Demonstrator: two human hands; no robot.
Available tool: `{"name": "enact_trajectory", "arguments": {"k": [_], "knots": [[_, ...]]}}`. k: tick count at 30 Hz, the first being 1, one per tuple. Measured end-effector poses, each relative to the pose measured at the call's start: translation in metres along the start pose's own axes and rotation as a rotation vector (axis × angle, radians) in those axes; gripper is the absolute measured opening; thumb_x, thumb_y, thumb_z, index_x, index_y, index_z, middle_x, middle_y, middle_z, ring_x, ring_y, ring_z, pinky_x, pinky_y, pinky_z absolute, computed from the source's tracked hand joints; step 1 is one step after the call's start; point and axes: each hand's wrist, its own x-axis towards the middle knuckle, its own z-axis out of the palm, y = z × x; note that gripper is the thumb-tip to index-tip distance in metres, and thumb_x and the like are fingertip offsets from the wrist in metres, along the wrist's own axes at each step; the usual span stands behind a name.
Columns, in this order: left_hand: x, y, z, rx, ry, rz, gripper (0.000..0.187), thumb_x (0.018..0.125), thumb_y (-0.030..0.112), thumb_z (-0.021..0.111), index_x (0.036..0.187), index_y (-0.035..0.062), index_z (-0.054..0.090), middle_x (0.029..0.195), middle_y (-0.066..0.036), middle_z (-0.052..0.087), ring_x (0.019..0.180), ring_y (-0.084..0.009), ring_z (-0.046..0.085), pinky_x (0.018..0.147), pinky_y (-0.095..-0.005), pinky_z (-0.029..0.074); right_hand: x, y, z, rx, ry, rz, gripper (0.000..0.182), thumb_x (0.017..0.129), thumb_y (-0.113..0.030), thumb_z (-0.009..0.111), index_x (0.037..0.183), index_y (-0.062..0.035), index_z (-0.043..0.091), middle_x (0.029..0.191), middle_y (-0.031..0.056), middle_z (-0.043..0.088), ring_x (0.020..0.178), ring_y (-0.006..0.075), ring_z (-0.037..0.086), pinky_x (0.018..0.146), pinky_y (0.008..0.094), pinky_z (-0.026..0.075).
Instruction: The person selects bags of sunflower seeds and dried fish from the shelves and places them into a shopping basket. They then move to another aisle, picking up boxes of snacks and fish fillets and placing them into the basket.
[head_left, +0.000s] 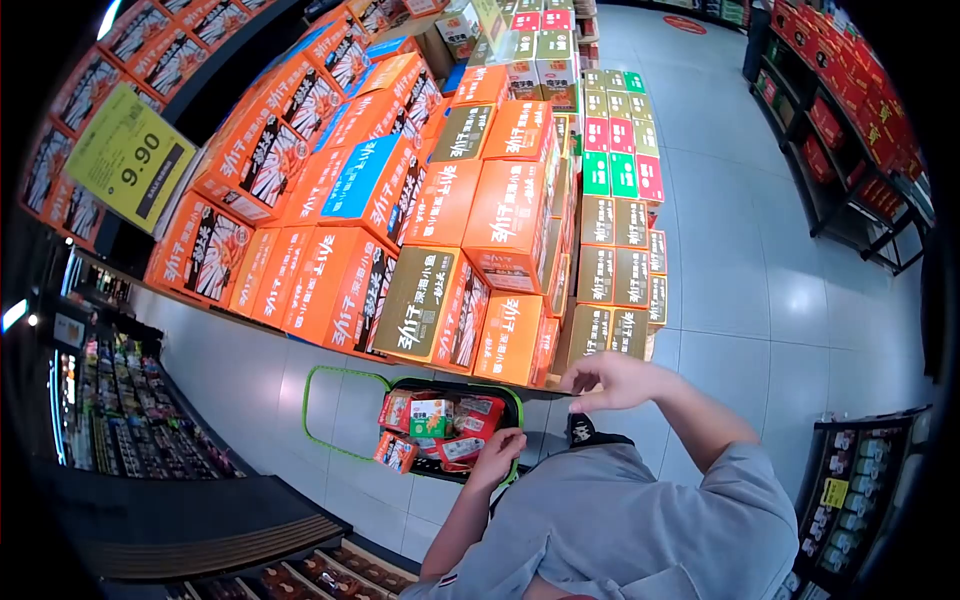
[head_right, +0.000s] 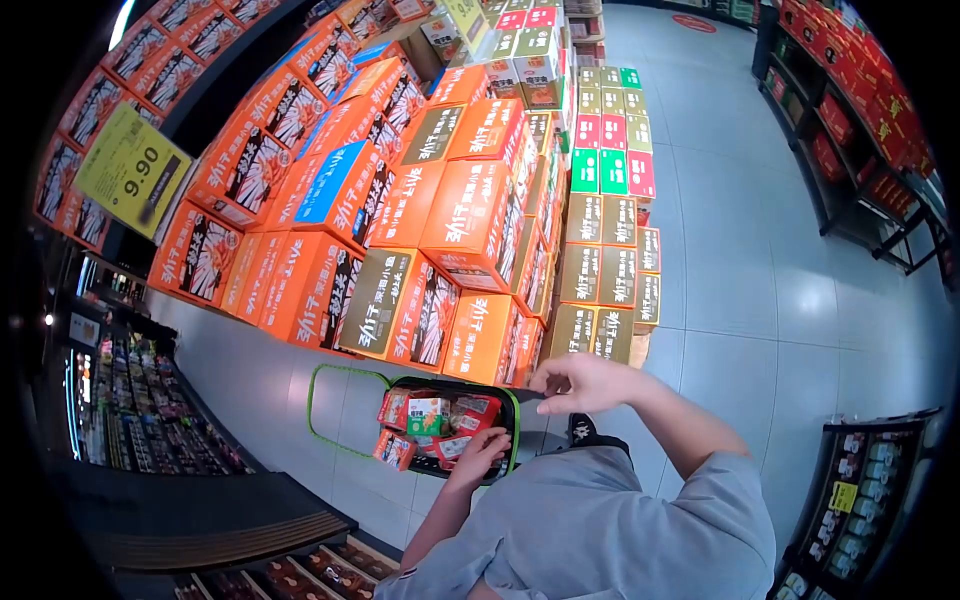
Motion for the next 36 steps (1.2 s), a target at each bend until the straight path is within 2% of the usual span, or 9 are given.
{"name": "enact_trajectory", "arguments": {"k": [9, 13, 17, 22, 25, 29, 31, 34, 36], "knots": [[-0.022, -0.011, 0.005, -0.054, 0.069, 0.07, 0.036, 0.092, 0.023, 0.059, 0.12, -0.0002, 0.053, 0.106, -0.006, 0.06, 0.097, -0.0122, 0.058, 0.082, -0.0245, 0.047, 0.015, -0.072, -0.037, 0.068, -0.005, -0.193, 0.03, 0.08, -0.018, 0.075, 0.1, -0.0017, 0.061, 0.089, 0.0031, 0.065, 0.082, 0.0101, 0.062, 0.074, 0.0272, 0.051], [-0.032, -0.022, 0.001, -0.107, 0.157, 0.121, 0.038, 0.089, 0.025, 0.064, 0.115, -0.0011, 0.057, 0.094, -0.005, 0.063, 0.086, -0.0114, 0.058, 0.075, -0.0236, 0.046, 0.042, -0.155, -0.067, -0.182, 0.073, -0.454, 0.028, 0.078, -0.015, 0.075, 0.098, -0.0032, 0.06, 0.088, 0.0035, 0.065, 0.08, 0.0101, 0.062, 0.072, 0.0273, 0.051], [-0.043, -0.02, -0.008, -0.04, 0.18, 0.136, 0.04, 0.088, 0.023, 0.065, 0.117, -0.0033, 0.055, 0.101, -0.009, 0.064, 0.092, -0.0139, 0.059, 0.081, -0.0252, 0.046, 0.132, -0.221, -0.092, -0.7, 0.366, -0.721, 0.038, 0.073, -0.006, 0.068, 0.11, -0.0045, 0.06, 0.102, 0.0099, 0.065, 0.097, 0.0237, 0.063, 0.082, 0.0357, 0.051], [-0.064, -0.022, -0.011, -0.205, 0.267, 0.089, 0.038, 0.088, 0.022, 0.065, 0.116, -0.0027, 0.055, 0.1, -0.008, 0.063, 0.09, -0.013, 0.058, 0.078, -0.025, 0.046, 0.234, -0.233, -0.1, -1.547, 0.266, -0.714, 0.073, 0.07, -0.001, 0.069, 0.137, -0.0113, 0.04, 0.128, 0.0134, 0.051, 0.118, 0.0306, 0.05, 0.092, 0.0408, 0.047], [-0.08, -0.037, -0.014, -0.321, 0.353, 0.117, 0.036, 0.088, 0.022, 0.065, 0.114, -0.0006, 0.055, 0.096, -0.005, 0.061, 0.085, -0.012, 0.057, 0.072, -0.0244, 0.045, 0.25, -0.234, -0.09, -1.576, 0.063, -0.642, 0.085, 0.064, 0.007, 0.068, 0.14, -0.0101, 0.034, 0.136, 0.0145, 0.044, 0.125, 0.0311, 0.044, 0.099, 0.0402, 0.043], [-0.104, -0.05, -0.018, -0.513, 0.408, 0.049, 0.04, 0.089, 0.025, 0.063, 0.118, -0.0003, 0.053, 0.097, -0.004, 0.061, 0.086, -0.011, 0.056, 0.074, -0.0238, 0.045, 0.238, -0.249, -0.078, -1.58, -0.036, -0.678, 0.069, 0.071, -0.001, 0.064, 0.135, -0.0042, 0.038, 0.128, 0.021, 0.05, 0.119, 0.0334, 0.049, 0.1, 0.0378, 0.04], [-0.113, -0.057, -0.016, -0.543, 0.442, 0.063, 0.039, 0.09, 0.025, 0.062, 0.118, -0.0002, 0.053, 0.097, -0.004, 0.061, 0.086, -0.0107, 0.056, 0.076, -0.0243, 0.046, 0.226, -0.258, -0.062, -1.515, -0.048, -0.448, 0.078, 0.069, 0.003, 0.062, 0.141, -0.0087, 0.032, 0.138, 0.0227, 0.04, 0.128, 0.0379, 0.039, 0.106, 0.0402, 0.034], [-0.117, -0.071, -0.012, -0.564, 0.449, 0.035, 0.038, 0.091, 0.025, 0.061, 0.117, -0.0009, 0.053, 0.099, -0.005, 0.061, 0.087, -0.0115, 0.057, 0.078, -0.025, 0.046, 0.214, -0.269, -0.043, -1.534, 0.009, -0.508, 0.076, 0.069, 0.002, 0.067, 0.138, -0.0076, 0.037, 0.134, 0.0211, 0.045, 0.124, 0.0356, 0.043, 0.104, 0.0405, 0.037], [-0.111, -0.084, -0.009, -0.557, 0.442, 0.042, 0.038, 0.09, 0.025, 0.061, 0.117, -0.0014, 0.053, 0.1, -0.006, 0.061, 0.088, -0.0123, 0.057, 0.08, -0.0255, 0.046, 0.218, -0.278, -0.043, -1.522, 0.044, -0.254, 0.076, 0.065, -0.002, 0.073, 0.134, -0.0071, 0.041, 0.13, 0.0196, 0.049, 0.122, 0.0347, 0.045, 0.103, 0.0409, 0.038]]}}
